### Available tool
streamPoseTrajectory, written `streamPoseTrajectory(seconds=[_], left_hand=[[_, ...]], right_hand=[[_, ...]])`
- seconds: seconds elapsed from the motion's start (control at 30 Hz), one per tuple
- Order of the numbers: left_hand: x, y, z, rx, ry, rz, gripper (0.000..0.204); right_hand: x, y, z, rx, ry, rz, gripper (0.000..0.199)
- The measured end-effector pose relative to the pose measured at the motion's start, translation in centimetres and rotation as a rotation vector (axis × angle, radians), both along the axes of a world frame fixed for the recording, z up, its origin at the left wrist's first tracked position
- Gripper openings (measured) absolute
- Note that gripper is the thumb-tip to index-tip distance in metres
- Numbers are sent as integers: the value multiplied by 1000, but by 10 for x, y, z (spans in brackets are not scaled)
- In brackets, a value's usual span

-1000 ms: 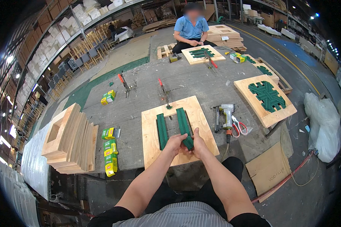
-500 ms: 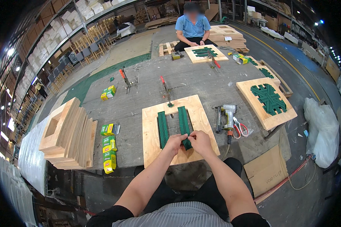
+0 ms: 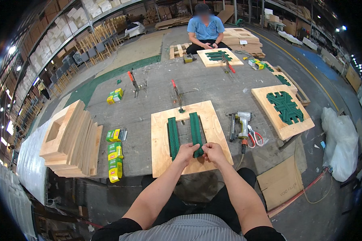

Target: The person assembles a decorative green pattern onto a square wooden frame using a staple gun. They place green strips onto the frame, secure them with staples, and trim excess material with scissors.

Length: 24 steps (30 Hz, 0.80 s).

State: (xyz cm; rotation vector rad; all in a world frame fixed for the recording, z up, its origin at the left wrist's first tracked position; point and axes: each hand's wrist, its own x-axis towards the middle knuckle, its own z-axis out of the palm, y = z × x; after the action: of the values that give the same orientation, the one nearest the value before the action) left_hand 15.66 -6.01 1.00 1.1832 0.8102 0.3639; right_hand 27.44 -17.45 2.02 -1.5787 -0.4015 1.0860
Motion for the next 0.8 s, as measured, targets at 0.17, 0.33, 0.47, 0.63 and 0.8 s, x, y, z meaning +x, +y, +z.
streamPoseTrajectory(seconds=[0.17,0.33,0.47,0.63,0.8], left_hand=[[-5,7,0,-92,-58,-3,19],[-5,2,1,-124,-74,34,17],[-13,12,0,-47,-67,-47,17],[-11,6,16,-180,-41,-144,20],[-27,22,22,-333,-47,-206,24]], right_hand=[[-8,-2,3,72,59,-62,12],[-22,-4,1,158,75,-63,13],[-31,4,-3,251,-58,-38,16],[-24,7,-15,279,-601,-33,27],[-39,21,8,227,-730,28,33]])
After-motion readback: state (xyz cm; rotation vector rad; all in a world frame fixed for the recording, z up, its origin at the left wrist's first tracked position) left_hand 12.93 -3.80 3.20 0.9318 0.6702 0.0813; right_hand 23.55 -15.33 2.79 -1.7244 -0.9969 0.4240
